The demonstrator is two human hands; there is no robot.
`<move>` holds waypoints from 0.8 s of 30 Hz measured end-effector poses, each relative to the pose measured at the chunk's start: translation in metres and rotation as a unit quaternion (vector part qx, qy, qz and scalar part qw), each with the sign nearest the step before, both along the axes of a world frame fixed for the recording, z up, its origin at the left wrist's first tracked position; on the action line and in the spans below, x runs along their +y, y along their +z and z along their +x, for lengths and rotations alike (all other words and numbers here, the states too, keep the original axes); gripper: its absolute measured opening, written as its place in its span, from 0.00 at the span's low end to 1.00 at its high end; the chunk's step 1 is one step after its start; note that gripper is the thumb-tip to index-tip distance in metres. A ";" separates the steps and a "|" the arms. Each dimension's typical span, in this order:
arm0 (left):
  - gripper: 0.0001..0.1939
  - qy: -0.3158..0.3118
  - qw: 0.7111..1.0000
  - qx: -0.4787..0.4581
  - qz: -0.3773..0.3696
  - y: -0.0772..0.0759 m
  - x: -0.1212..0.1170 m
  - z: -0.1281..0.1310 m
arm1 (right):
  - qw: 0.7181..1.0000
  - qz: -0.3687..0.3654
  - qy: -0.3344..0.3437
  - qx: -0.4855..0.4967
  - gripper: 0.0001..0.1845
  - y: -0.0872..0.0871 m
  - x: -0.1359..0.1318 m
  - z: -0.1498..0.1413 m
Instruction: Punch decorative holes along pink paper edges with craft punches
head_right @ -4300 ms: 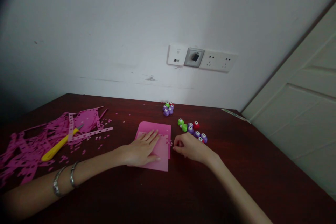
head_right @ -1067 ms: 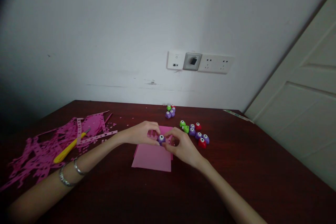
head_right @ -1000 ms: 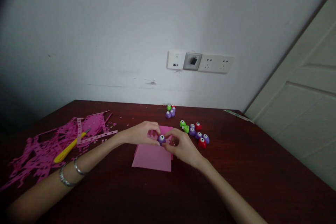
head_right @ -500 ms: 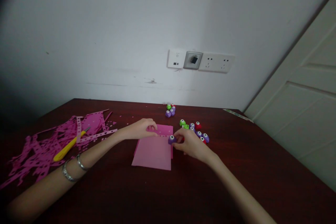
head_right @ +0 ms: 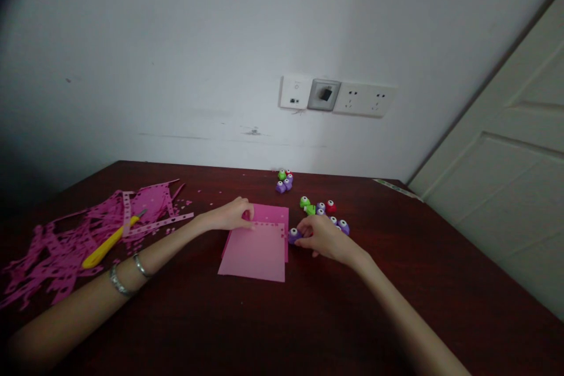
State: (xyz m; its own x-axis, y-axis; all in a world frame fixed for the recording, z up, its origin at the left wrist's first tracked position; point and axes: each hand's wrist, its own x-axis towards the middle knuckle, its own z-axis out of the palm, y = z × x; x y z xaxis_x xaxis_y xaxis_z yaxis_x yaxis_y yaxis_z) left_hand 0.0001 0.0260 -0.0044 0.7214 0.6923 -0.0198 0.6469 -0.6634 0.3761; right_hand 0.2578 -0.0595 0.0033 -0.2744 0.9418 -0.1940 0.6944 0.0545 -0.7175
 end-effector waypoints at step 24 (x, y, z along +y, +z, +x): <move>0.09 0.021 0.975 -0.135 -0.177 0.000 0.014 -0.010 | 0.999 0.015 -0.038 0.010 0.10 -0.005 0.004 -0.001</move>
